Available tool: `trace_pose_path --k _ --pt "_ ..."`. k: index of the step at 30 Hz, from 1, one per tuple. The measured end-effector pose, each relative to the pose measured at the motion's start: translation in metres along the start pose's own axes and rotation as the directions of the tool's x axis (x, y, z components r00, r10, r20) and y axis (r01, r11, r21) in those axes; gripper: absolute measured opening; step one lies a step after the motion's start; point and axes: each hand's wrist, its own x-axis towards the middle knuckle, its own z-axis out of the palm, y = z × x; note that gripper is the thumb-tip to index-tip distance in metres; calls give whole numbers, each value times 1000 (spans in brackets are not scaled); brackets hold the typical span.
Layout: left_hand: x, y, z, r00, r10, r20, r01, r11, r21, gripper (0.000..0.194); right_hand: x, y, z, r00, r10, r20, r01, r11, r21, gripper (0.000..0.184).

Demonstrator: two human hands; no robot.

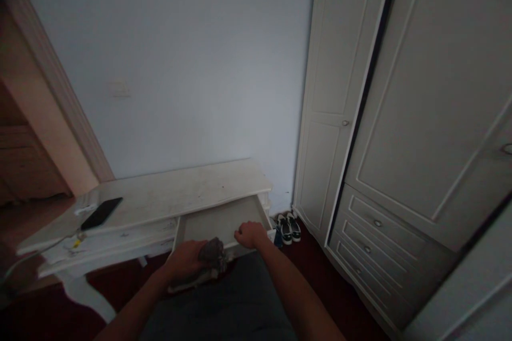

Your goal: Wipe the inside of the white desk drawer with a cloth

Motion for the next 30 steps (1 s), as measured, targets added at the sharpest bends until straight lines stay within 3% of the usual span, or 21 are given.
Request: trace_pose_path --k 4,8,10,12,14,17,26,30 --pt "13 -21 -4 993 -90 -79 67 964 -257 67 -1 0 0 1000 -1 -7 1 1000 -10 50" --pt "18 -23 -4 993 -83 -85 58 963 -263 65 0 -1 0 1000 1 -7 -1 1000 -10 50" --pt "14 -15 -2 997 -60 -40 50 974 -222 61 0 0 0 1000 0 -9 0 1000 -8 50" --pt "7 -3 -1 998 -65 -12 64 992 -107 69 0 0 0 1000 -1 -9 1 1000 -5 50" --pt "1 10 0 996 -83 -18 84 995 46 77 0 1 0 1000 -1 -6 1 1000 -1 50" --pt "-2 22 0 997 -75 -33 79 981 176 70 1 1 -1 1000 0 -3 0 1000 0 50" --pt "2 12 -3 1000 -6 -14 8 989 150 55 -1 -1 -5 1000 -10 14 10 1000 -18 49" --pt "2 6 1 996 -61 -59 67 993 98 60 -1 -1 -4 1000 -10 13 11 1000 -25 51"
